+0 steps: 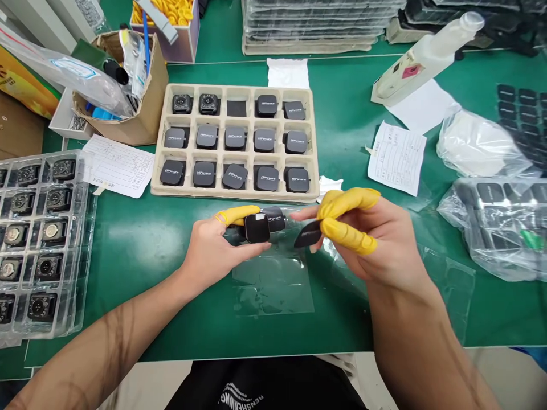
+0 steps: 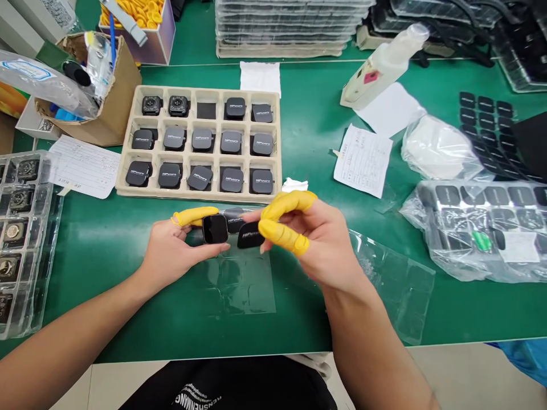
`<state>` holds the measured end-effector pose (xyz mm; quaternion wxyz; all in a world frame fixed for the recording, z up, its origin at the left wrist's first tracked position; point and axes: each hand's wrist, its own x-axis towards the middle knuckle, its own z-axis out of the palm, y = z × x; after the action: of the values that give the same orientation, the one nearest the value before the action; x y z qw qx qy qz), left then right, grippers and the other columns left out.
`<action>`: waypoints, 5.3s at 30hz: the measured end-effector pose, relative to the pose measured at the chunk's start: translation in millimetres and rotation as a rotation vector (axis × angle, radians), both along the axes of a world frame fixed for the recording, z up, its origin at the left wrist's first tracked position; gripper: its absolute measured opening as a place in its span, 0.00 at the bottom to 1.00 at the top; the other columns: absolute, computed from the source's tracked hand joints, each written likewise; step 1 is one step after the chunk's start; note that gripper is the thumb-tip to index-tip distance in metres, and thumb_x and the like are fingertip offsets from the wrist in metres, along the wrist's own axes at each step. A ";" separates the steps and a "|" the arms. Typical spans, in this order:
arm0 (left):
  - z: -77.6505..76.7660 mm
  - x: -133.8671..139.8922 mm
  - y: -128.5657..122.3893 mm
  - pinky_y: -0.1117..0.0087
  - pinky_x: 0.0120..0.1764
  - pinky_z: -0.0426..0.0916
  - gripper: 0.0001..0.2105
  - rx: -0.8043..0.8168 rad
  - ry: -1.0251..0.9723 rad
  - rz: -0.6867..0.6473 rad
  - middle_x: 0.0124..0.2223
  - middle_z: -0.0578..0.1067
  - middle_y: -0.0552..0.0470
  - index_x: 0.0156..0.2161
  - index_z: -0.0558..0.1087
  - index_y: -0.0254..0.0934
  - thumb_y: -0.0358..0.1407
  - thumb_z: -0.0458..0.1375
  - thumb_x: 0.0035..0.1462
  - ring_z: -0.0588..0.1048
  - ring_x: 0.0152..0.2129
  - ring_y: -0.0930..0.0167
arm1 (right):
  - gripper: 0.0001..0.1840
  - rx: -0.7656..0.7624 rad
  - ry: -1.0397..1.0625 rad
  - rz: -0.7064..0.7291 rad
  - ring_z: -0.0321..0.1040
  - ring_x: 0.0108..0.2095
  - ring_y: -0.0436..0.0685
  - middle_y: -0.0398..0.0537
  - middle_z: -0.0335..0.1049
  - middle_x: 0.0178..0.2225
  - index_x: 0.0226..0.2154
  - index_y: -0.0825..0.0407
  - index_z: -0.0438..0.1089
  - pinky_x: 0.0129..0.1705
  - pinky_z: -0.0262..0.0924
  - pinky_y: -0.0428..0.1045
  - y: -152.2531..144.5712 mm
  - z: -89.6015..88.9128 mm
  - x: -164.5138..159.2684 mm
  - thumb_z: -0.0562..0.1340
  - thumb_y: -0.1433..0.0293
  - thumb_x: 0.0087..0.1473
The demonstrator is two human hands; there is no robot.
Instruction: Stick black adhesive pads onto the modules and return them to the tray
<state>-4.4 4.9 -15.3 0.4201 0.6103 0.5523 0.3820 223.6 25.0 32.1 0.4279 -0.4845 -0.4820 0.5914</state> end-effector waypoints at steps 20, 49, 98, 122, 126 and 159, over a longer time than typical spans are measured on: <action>0.3 0.6 0.6 0.63 0.47 0.81 0.24 0.023 0.031 -0.003 0.39 0.86 0.53 0.50 0.83 0.43 0.40 0.77 0.46 0.84 0.36 0.64 | 0.14 -0.207 0.211 0.410 0.59 0.20 0.46 0.39 0.69 0.27 0.29 0.47 0.73 0.22 0.58 0.45 -1.8 2.9 0.0 0.76 0.60 0.52; 6.4 -0.4 2.0 0.63 0.48 0.81 0.25 -0.035 0.005 0.007 0.43 0.87 0.50 0.49 0.84 0.41 0.41 0.78 0.43 0.85 0.39 0.63 | 0.25 -0.329 -0.087 0.700 0.59 0.26 0.47 0.39 0.64 0.29 0.54 0.51 0.73 0.30 0.61 0.45 5.0 5.9 19.2 0.71 0.57 0.60; 6.9 1.4 2.4 0.71 0.36 0.75 0.21 0.219 0.192 -0.131 0.38 0.83 0.54 0.51 0.82 0.43 0.39 0.76 0.51 0.80 0.31 0.71 | 0.20 -0.270 -0.019 0.033 0.78 0.36 0.57 0.47 0.82 0.34 0.31 0.48 0.81 0.42 0.75 0.52 -1.9 -16.4 -24.9 0.82 0.56 0.38; 5.6 0.3 3.5 0.67 0.39 0.78 0.21 0.230 0.162 -0.123 0.40 0.85 0.54 0.50 0.81 0.44 0.37 0.76 0.49 0.82 0.34 0.68 | 0.42 -0.223 -0.147 0.102 0.74 0.30 0.54 0.41 0.76 0.35 0.58 0.44 0.65 0.33 0.72 0.50 -6.4 -20.0 -28.2 0.78 0.51 0.45; 5.2 0.0 3.8 0.66 0.41 0.79 0.22 0.208 0.157 -0.105 0.41 0.85 0.54 0.50 0.81 0.45 0.39 0.77 0.48 0.83 0.34 0.67 | 0.34 -0.205 -0.093 0.008 0.74 0.31 0.54 0.41 0.75 0.33 0.56 0.45 0.65 0.34 0.73 0.51 -5.3 -26.9 -36.7 0.70 0.46 0.55; 6.3 4.7 -3.1 0.57 0.39 0.85 0.13 0.347 0.128 -0.115 0.38 0.86 0.52 0.48 0.81 0.44 0.30 0.59 0.63 0.84 0.36 0.61 | 0.16 0.452 -1.322 0.244 0.74 0.49 0.73 0.71 0.73 0.52 0.46 0.60 0.78 0.52 0.67 0.63 216.5 -3.1 -151.3 0.66 0.65 0.61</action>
<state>0.3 1.8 -9.0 0.2936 0.7271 0.4682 0.4073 72.3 241.5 29.0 0.0664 -0.5838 -0.8026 0.1025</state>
